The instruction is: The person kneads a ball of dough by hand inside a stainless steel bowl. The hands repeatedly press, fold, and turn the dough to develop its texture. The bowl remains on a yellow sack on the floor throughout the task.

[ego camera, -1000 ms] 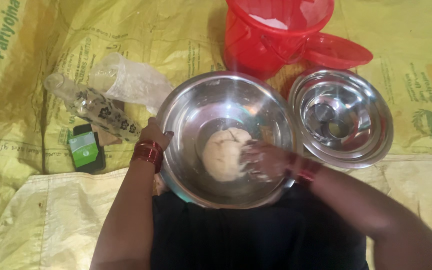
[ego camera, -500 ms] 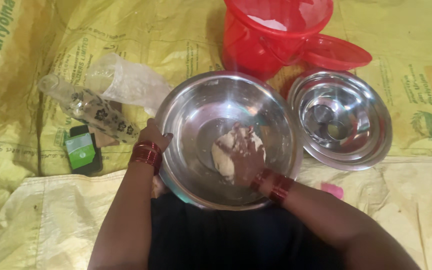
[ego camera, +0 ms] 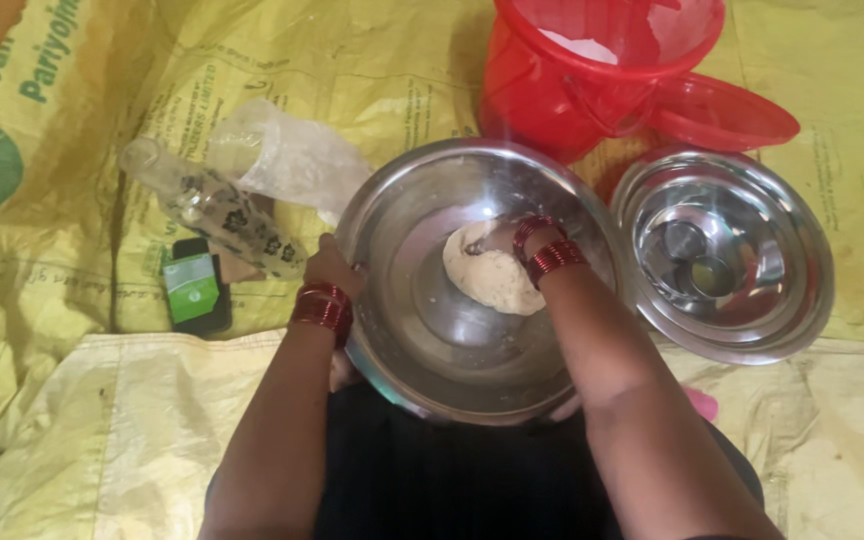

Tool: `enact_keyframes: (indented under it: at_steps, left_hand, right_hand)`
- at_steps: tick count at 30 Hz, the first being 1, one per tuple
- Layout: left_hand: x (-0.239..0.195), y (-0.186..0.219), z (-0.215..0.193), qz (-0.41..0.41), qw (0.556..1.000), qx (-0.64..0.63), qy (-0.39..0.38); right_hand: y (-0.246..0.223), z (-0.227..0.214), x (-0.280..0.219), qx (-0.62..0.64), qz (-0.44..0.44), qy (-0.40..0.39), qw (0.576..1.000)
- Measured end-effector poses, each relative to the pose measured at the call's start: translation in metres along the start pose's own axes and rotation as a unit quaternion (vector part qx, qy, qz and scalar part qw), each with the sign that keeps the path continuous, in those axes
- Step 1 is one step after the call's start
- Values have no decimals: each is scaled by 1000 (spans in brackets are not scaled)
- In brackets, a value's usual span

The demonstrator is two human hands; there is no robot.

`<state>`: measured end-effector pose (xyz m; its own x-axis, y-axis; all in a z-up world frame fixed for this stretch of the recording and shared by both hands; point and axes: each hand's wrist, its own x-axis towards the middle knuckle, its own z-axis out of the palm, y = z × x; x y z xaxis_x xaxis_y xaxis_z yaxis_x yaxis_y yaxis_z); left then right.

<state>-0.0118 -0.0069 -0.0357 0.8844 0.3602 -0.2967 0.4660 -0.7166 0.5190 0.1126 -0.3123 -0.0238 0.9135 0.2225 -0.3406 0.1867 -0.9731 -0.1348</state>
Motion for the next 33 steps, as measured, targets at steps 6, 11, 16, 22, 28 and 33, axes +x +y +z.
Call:
enact_keyframes:
  at_steps: [6, 11, 16, 22, 28, 33]
  left_hand:
    - [-9, 10, -6, -44, 999, -11, -2]
    - [-19, 11, -9, -33, 999, -2, -2]
    - [-22, 8, -14, -10, 1000, 10, -17]
    - [-17, 1, -5, 4, 1000, -1, -15]
    - [-17, 8, -4, 9, 1000, 1, -14]
    - [-24, 12, -12, 4, 1000, -7, -15]
  right_hand:
    - [-37, 14, -52, -52, -26, -5, 998]
    - [-76, 77, -140, -66, -141, 98, 983]
    - [-74, 70, -187, 40, -132, 115, 984]
    - [-54, -21, -186, 212, -80, 306, 925]
    - [-57, -42, -206, 51, -180, 401, 897]
    - [-91, 28, -194, -82, -125, 92, 984]
